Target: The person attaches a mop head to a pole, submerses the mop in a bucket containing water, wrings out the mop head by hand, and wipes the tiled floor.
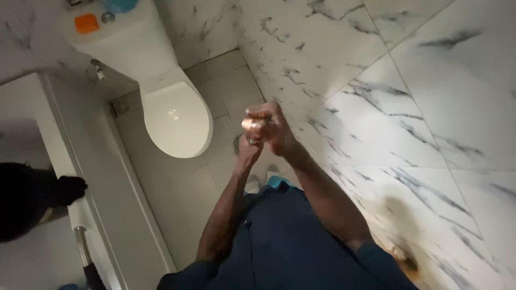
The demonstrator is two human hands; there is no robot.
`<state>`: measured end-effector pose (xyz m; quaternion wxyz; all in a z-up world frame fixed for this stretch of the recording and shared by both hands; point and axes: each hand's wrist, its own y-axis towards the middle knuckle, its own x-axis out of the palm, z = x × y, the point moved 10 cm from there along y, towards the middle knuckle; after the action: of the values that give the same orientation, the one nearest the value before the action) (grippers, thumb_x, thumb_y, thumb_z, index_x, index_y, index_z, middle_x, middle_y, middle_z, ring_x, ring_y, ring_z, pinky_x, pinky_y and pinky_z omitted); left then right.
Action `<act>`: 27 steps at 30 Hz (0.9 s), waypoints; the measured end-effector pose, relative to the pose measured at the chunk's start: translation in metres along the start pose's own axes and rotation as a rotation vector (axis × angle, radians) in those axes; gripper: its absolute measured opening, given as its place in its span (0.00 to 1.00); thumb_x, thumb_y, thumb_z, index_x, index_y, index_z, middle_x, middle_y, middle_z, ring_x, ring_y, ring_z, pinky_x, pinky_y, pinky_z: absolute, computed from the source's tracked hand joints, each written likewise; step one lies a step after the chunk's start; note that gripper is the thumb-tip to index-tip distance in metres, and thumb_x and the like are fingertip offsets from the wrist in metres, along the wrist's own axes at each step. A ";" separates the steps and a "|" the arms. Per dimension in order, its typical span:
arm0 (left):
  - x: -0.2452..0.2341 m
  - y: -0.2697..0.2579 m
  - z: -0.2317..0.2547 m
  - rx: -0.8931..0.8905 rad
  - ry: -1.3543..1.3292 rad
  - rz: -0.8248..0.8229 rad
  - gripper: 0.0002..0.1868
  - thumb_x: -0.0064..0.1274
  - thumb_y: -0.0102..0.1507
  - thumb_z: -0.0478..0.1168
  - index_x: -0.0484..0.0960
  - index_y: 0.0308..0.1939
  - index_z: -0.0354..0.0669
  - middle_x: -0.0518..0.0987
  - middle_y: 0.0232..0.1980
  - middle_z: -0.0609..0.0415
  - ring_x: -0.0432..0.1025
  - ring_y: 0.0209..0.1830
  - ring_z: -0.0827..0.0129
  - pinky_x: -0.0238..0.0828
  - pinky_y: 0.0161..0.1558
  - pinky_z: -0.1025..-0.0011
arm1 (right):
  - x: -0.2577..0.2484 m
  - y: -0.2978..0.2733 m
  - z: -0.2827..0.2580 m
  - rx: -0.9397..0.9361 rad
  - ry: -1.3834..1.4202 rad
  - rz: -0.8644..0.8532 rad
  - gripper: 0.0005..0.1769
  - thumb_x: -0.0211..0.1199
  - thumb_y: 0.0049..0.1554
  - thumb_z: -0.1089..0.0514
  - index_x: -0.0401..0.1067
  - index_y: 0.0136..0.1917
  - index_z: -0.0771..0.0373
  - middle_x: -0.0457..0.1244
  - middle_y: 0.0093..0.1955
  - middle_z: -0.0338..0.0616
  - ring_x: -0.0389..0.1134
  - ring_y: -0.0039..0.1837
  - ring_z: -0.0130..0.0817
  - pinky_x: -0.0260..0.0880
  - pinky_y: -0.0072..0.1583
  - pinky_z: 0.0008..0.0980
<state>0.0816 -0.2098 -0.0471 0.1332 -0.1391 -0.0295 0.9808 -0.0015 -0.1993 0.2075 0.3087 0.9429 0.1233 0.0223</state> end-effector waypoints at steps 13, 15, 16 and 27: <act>-0.022 0.029 0.043 0.240 -0.090 0.153 0.21 0.54 0.68 0.50 0.75 0.56 0.39 0.78 0.52 0.49 0.75 0.49 0.63 0.75 0.46 0.64 | 0.006 0.067 -0.034 0.251 0.159 -0.139 0.26 0.59 0.59 0.50 0.47 0.33 0.63 0.43 0.29 0.35 0.42 0.33 0.26 0.43 0.36 0.35; -0.020 0.045 0.032 0.240 -0.126 0.130 0.18 0.56 0.68 0.50 0.77 0.53 0.40 0.78 0.49 0.50 0.75 0.46 0.65 0.75 0.44 0.64 | 0.011 0.068 -0.029 0.149 0.072 -0.200 0.26 0.58 0.59 0.47 0.48 0.32 0.62 0.43 0.30 0.35 0.43 0.33 0.26 0.44 0.36 0.36; -0.020 0.055 0.024 0.243 -0.160 0.106 0.16 0.57 0.68 0.49 0.78 0.50 0.40 0.79 0.45 0.52 0.75 0.43 0.67 0.74 0.41 0.65 | 0.014 0.067 -0.020 0.150 0.075 -0.204 0.26 0.58 0.59 0.47 0.48 0.32 0.62 0.43 0.30 0.35 0.43 0.33 0.26 0.44 0.36 0.36; -0.025 0.096 0.000 0.144 -0.113 0.087 0.13 0.56 0.67 0.46 0.79 0.41 0.39 0.78 0.34 0.52 0.72 0.32 0.68 0.72 0.33 0.63 | -0.017 0.068 0.013 -0.044 0.096 0.016 0.28 0.46 0.75 0.38 0.58 0.58 0.69 0.61 0.46 0.49 0.62 0.44 0.36 0.67 0.44 0.36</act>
<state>0.0802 -0.3087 -0.0497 0.0985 -0.0749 0.0398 0.9915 -0.0019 -0.2637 0.2379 0.3230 0.9346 0.1297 0.0726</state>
